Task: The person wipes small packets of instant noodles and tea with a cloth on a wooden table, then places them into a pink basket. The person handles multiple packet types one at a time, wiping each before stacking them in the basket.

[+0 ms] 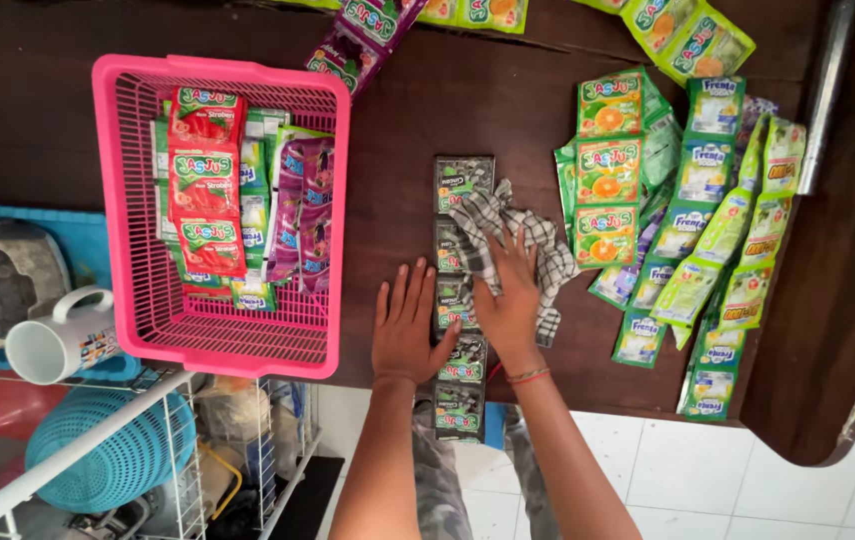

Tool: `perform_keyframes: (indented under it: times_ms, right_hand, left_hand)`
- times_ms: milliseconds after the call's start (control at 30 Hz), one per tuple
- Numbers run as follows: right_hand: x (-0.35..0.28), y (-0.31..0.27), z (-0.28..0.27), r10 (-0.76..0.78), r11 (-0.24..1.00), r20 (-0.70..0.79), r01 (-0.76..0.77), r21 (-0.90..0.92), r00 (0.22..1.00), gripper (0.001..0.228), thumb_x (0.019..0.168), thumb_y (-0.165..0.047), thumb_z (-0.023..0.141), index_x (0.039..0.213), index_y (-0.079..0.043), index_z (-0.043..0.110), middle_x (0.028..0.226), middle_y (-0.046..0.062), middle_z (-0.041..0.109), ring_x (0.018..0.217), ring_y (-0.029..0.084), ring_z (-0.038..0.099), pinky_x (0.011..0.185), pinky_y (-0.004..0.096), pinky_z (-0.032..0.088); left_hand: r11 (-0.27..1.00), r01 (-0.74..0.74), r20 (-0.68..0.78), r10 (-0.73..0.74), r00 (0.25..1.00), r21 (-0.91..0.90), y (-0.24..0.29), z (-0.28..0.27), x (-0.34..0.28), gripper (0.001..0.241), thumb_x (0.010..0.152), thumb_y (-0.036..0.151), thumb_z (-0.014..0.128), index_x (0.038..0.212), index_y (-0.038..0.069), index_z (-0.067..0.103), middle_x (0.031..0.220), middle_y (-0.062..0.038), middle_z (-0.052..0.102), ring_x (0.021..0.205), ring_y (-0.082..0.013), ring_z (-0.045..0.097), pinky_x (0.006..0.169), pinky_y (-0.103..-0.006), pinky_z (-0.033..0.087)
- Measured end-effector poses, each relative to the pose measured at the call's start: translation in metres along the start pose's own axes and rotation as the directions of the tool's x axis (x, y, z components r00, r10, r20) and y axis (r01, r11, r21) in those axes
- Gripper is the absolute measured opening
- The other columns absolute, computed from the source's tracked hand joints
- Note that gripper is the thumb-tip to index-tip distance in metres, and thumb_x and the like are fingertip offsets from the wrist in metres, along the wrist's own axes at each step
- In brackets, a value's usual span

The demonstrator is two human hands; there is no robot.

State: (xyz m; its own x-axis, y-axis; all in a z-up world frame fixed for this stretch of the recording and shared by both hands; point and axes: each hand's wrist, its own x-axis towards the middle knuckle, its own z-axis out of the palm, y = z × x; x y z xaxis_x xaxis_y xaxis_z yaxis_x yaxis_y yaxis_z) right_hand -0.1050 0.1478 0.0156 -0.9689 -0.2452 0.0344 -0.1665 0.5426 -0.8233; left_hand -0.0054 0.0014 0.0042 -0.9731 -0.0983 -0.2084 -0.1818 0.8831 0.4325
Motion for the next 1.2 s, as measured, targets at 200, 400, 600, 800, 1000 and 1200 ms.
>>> perform_keyframes:
  times_ms: [200, 400, 600, 800, 1000, 1200]
  right_hand:
    - [-0.011, 0.022, 0.004, 0.061, 0.966, -0.130, -0.026, 0.256, 0.990, 0.041, 0.093, -0.003, 0.067, 0.133, 0.003, 0.062, 0.132, 0.020, 0.068, 0.130, 0.028, 0.058, 0.115, 0.042, 0.040]
    - [-0.021, 0.062, 0.007, 0.394, 0.807, -0.202, -0.232, 0.543, 0.897, 0.023, 0.098, -0.010, 0.073, 0.116, 0.004, 0.072, 0.106, 0.005, 0.073, 0.096, 0.009, 0.062, 0.087, 0.028, 0.051]
    - [-0.052, 0.051, 0.005, 0.533, 0.560, -0.252, -0.114, 0.820, 0.808, 0.018, 0.101, -0.014, 0.065, 0.113, 0.000, 0.069, 0.107, 0.001, 0.072, 0.095, 0.008, 0.064, 0.084, 0.028, 0.052]
    - [-0.134, -0.032, 0.020, 0.027, 0.988, -0.142, -0.005, 0.152, 0.990, 0.056, 0.084, -0.010, 0.070, 0.137, 0.005, 0.060, 0.149, 0.023, 0.056, 0.142, 0.038, 0.049, 0.116, 0.048, 0.036]
    - [-0.066, -0.046, 0.033, -0.056, 0.975, 0.041, 0.063, -0.211, 0.998, 0.057, 0.091, -0.016, 0.067, 0.145, -0.006, 0.054, 0.165, 0.019, 0.037, 0.154, 0.049, 0.026, 0.124, 0.055, 0.023]
    - [0.038, -0.036, 0.048, -0.181, 0.892, 0.057, 0.188, -0.411, 0.982, 0.069, 0.086, -0.020, 0.066, 0.151, -0.008, 0.049, 0.164, 0.021, 0.034, 0.151, 0.051, 0.026, 0.119, 0.064, 0.024]
  left_hand:
    - [1.000, -0.012, -0.057, 0.011, 0.998, -0.017, 0.003, -0.005, 0.000, 0.081, 0.097, 0.054, 0.054, 0.159, 0.007, 0.033, 0.168, -0.010, 0.030, 0.156, -0.0296, 0.024, 0.126, -0.0510, 0.015]
    - [0.995, -0.081, -0.121, 0.073, 0.990, -0.065, 0.004, -0.013, 0.002, 0.084, 0.095, 0.052, 0.056, 0.157, 0.000, 0.031, 0.165, -0.014, 0.030, 0.154, -0.0327, 0.023, 0.123, -0.0518, 0.014]
    - [0.991, -0.099, -0.199, 0.080, 0.977, -0.086, -0.001, 0.001, -0.006, 0.079, 0.097, 0.050, 0.055, 0.156, 0.003, 0.034, 0.165, -0.012, 0.033, 0.155, -0.0305, 0.025, 0.125, -0.0503, 0.016]
    - [0.989, -0.138, -0.179, 0.145, 0.973, 0.049, -0.007, 0.005, -0.006, 0.081, 0.089, 0.036, 0.059, 0.158, 0.002, 0.035, 0.168, -0.012, 0.030, 0.156, -0.0279, 0.019, 0.124, -0.0494, 0.011]
    - [0.993, -0.032, 0.386, -0.015, 0.922, 0.116, -0.010, -0.008, -0.004, 0.081, 0.082, 0.035, 0.059, 0.153, 0.004, 0.034, 0.162, -0.012, 0.025, 0.158, -0.0307, 0.005, 0.126, -0.0500, 0.002]
    - [0.991, -0.120, -0.179, 0.107, 0.978, -0.063, -0.007, 0.001, -0.006, 0.059, 0.100, 0.034, 0.050, 0.144, -0.004, 0.048, 0.166, -0.018, 0.035, 0.157, -0.0346, 0.023, 0.125, -0.0539, 0.015]
